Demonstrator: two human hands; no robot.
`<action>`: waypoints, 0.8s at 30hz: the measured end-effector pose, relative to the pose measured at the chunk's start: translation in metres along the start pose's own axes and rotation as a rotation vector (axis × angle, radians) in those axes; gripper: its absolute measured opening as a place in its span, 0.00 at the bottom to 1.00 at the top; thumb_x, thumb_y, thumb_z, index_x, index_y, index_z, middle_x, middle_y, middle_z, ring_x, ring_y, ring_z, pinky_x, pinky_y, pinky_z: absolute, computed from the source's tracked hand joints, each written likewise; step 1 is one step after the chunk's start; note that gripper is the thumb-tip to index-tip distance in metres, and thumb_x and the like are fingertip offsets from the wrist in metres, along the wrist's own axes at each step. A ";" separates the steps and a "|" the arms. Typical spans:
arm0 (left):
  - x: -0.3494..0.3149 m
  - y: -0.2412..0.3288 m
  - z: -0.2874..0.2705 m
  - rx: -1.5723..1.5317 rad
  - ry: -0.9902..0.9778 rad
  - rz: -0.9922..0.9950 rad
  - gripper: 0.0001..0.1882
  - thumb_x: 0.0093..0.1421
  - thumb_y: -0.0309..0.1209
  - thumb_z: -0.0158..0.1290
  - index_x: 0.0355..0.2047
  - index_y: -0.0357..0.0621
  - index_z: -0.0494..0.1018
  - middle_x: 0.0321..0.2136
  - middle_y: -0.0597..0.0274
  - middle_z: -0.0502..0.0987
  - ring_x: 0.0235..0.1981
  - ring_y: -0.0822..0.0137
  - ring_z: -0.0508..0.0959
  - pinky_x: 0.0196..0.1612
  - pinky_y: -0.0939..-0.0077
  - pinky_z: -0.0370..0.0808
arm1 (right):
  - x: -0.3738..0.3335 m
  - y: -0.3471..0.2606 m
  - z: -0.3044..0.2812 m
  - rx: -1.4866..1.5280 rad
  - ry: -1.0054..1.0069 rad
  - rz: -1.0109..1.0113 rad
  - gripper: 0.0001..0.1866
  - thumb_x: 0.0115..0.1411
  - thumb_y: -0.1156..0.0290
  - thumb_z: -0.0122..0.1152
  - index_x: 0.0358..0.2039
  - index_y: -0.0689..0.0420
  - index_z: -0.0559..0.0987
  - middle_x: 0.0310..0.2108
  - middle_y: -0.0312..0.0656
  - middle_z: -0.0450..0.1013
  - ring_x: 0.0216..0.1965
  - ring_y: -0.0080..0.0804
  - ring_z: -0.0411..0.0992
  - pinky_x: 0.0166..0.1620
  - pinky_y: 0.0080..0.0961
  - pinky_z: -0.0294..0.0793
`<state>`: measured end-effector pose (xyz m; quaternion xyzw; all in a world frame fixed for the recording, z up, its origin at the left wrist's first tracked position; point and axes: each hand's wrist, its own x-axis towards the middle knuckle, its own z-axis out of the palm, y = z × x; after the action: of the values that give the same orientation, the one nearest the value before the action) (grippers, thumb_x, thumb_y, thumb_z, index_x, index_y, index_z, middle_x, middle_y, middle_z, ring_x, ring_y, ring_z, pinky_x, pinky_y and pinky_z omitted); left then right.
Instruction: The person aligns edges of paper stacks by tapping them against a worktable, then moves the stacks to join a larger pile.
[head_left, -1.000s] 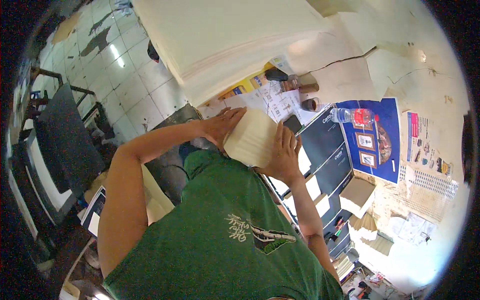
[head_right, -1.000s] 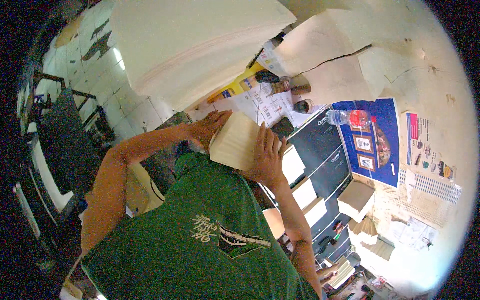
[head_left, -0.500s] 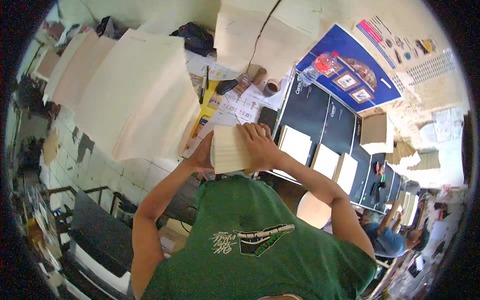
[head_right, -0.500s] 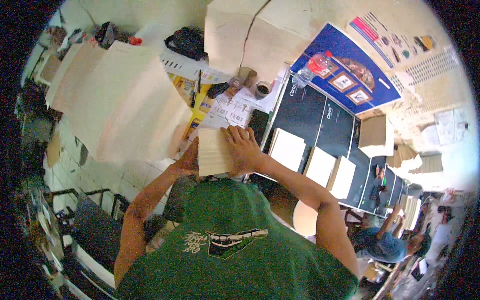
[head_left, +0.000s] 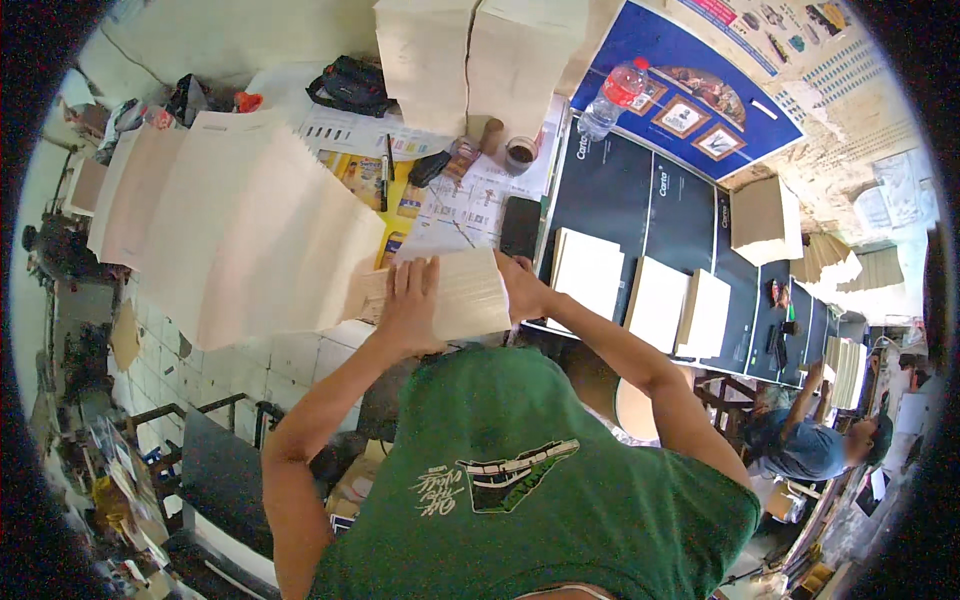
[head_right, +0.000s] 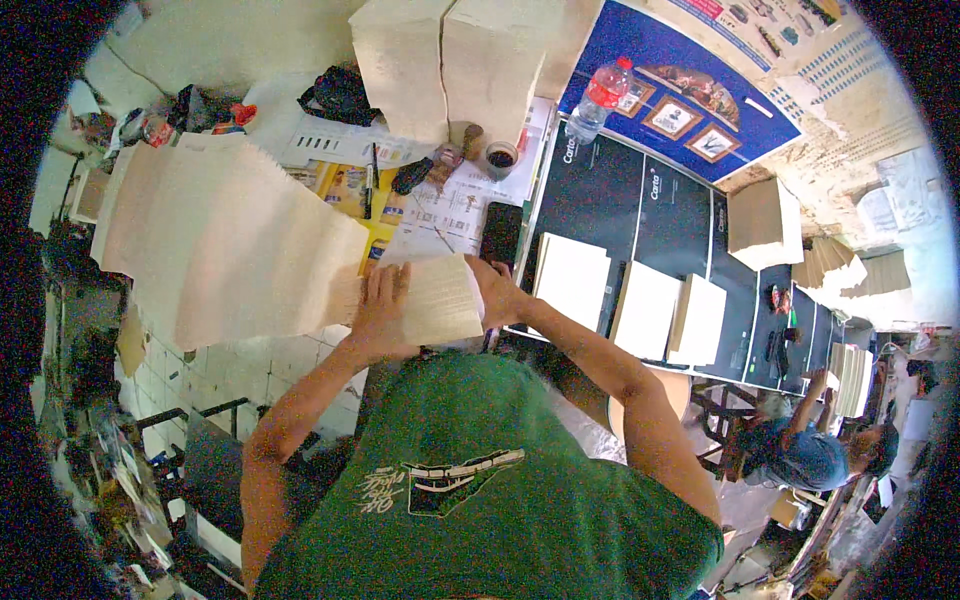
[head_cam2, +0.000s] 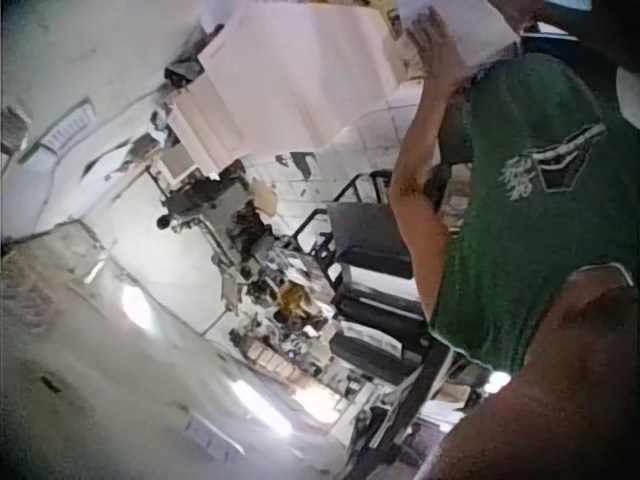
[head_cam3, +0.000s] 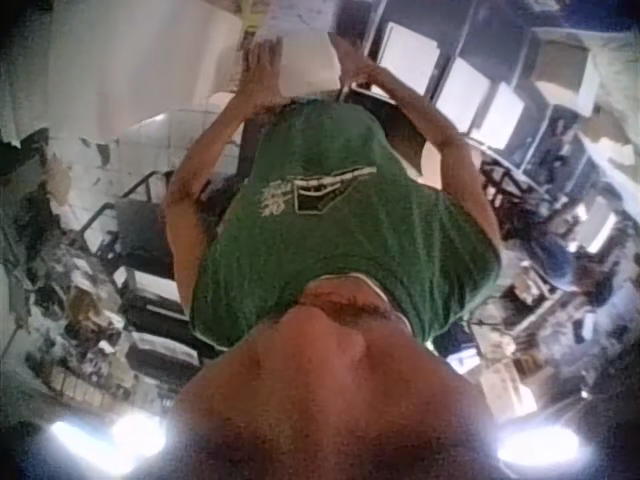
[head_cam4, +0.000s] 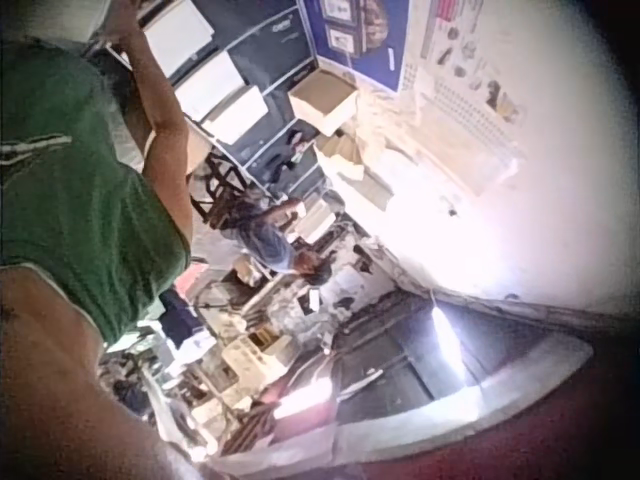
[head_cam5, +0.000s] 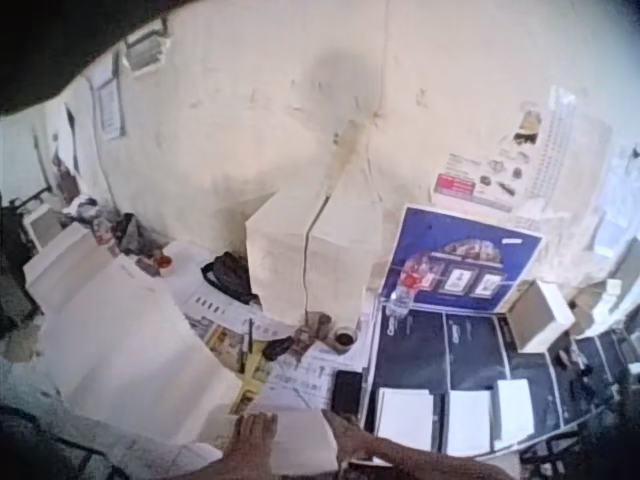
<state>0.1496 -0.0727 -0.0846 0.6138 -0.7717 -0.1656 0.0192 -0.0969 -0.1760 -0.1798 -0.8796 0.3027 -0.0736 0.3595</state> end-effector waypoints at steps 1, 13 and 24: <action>0.001 0.000 0.007 -0.037 0.012 0.013 0.68 0.28 0.47 0.68 0.65 0.34 0.40 0.59 0.37 0.53 0.63 0.38 0.49 0.66 0.43 0.41 | 0.002 0.005 0.006 0.030 -0.011 0.007 0.68 0.27 0.41 0.72 0.64 0.60 0.49 0.63 0.54 0.52 0.65 0.47 0.50 0.63 0.51 0.46; -0.022 -0.046 -0.005 0.016 0.017 -0.028 0.69 0.26 0.47 0.70 0.65 0.33 0.43 0.61 0.39 0.51 0.64 0.38 0.48 0.66 0.42 0.43 | 0.008 0.021 0.016 -0.099 -0.073 0.063 0.70 0.27 0.43 0.73 0.66 0.58 0.44 0.65 0.54 0.48 0.65 0.54 0.49 0.63 0.52 0.48; -0.016 -0.055 0.001 -0.340 0.019 0.012 0.59 0.35 0.42 0.71 0.63 0.36 0.49 0.54 0.43 0.61 0.59 0.48 0.60 0.64 0.55 0.55 | -0.016 0.026 0.008 -0.077 -0.120 0.100 0.68 0.30 0.46 0.75 0.67 0.55 0.44 0.65 0.56 0.48 0.66 0.57 0.45 0.63 0.61 0.43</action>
<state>0.2049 -0.0676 -0.0976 0.5987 -0.7359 -0.2879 0.1307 -0.1192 -0.1761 -0.2018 -0.8794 0.3268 0.0090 0.3461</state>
